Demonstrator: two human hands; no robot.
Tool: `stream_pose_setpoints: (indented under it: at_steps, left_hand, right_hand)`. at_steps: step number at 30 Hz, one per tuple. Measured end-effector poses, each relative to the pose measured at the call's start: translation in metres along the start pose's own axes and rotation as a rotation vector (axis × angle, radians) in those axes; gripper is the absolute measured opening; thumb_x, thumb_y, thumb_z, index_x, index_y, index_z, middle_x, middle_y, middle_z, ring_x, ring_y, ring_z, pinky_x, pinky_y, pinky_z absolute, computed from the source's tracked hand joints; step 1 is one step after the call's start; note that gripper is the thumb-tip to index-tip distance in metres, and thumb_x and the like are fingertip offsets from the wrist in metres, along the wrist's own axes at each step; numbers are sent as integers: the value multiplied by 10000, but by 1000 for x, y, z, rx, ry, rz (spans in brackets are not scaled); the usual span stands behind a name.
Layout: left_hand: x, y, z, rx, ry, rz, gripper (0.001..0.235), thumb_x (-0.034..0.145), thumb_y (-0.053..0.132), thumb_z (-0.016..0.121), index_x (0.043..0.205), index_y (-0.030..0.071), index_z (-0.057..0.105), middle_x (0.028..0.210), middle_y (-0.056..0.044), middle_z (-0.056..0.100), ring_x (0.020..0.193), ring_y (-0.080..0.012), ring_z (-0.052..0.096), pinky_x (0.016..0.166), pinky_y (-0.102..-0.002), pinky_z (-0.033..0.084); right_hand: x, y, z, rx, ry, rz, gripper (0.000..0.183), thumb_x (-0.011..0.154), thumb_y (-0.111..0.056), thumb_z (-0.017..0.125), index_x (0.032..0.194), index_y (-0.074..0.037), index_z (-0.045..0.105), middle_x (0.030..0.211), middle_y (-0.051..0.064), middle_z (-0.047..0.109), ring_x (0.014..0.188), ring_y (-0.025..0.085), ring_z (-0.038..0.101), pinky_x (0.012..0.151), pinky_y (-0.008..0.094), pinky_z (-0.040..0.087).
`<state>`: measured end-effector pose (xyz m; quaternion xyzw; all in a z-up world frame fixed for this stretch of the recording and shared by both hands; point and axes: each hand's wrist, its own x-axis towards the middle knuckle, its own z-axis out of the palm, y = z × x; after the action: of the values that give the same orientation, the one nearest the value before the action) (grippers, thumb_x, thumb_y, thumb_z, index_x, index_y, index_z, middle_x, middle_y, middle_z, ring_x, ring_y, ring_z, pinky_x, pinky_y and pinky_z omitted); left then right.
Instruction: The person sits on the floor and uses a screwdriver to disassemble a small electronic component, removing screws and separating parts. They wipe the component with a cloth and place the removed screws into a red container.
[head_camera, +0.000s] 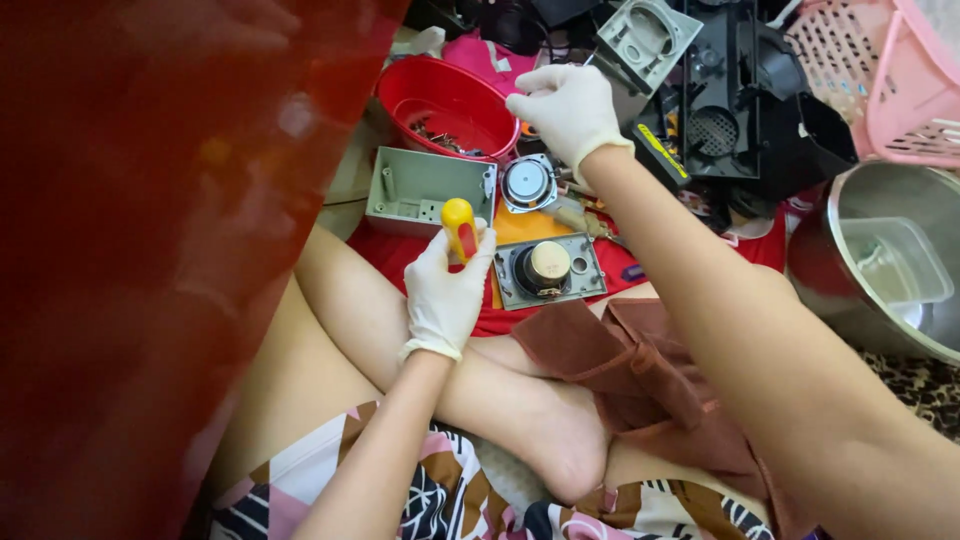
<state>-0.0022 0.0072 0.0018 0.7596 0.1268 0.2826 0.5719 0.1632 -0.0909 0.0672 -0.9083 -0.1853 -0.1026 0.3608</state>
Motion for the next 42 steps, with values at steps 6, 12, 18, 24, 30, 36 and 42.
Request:
stream_pose_setpoints:
  at_steps: [6, 12, 18, 24, 30, 36, 42]
  left_hand:
    - [-1, 1, -1, -10, -24, -13, 221, 744, 177, 655, 909, 31, 648, 783, -45, 691, 629, -155, 640, 592, -246, 507]
    - [-6, -10, 10, 48, -97, -174, 269, 764, 328, 696, 995, 192, 672, 858, -53, 679, 830, -222, 642, 785, -336, 491]
    - [-13, -32, 20, 241, -146, 149, 330, 711, 290, 742, 1005, 160, 666, 836, -73, 662, 799, -251, 607, 766, -360, 508]
    - [-10, -10, 18, 149, -105, 619, 283, 689, 167, 690, 948, 274, 653, 905, 131, 662, 783, -91, 621, 735, -230, 450]
    - [-8, -27, 18, 83, -63, 451, 731, 620, 288, 810, 1248, 121, 475, 1204, -106, 544, 1048, -296, 537, 878, -373, 405]
    - [-9, -13, 17, 214, -168, 173, 405, 811, 266, 672, 1179, 168, 534, 1130, -70, 587, 977, -274, 580, 872, -360, 447]
    - [-7, -13, 16, 256, -250, 96, 323, 869, 266, 588, 1169, 157, 539, 1135, -79, 579, 1004, -276, 574, 888, -367, 439]
  right_hand:
    - [-38, -11, -19, 123, -2, 60, 237, 704, -212, 607, 852, -48, 693, 747, -12, 687, 633, 48, 580, 608, 174, 479]
    - [-98, -20, -36, 365, -138, 302, 227, 791, -359, 599, 863, -163, 687, 616, 26, 636, 509, 60, 546, 538, 196, 491]
    - [-149, -27, -28, 479, -250, 367, 394, 688, -244, 730, 1051, -127, 631, 632, 61, 630, 495, 82, 534, 518, 208, 484]
    - [-156, -24, -35, 417, -82, 534, 375, 660, -250, 785, 960, -58, 669, 747, 83, 650, 613, 134, 584, 590, 229, 507]
    - [-151, 4, -83, 260, 210, 404, 238, 794, -259, 722, 726, -51, 627, 505, 89, 568, 435, 119, 521, 468, 206, 448]
    - [-151, 61, -84, 314, 454, 398, 259, 886, -265, 732, 836, -50, 595, 553, 111, 571, 422, 124, 545, 521, 196, 492]
    - [-152, 73, -62, 289, 479, 463, 292, 873, -320, 736, 886, -69, 586, 604, 86, 583, 480, 114, 554, 569, 226, 507]
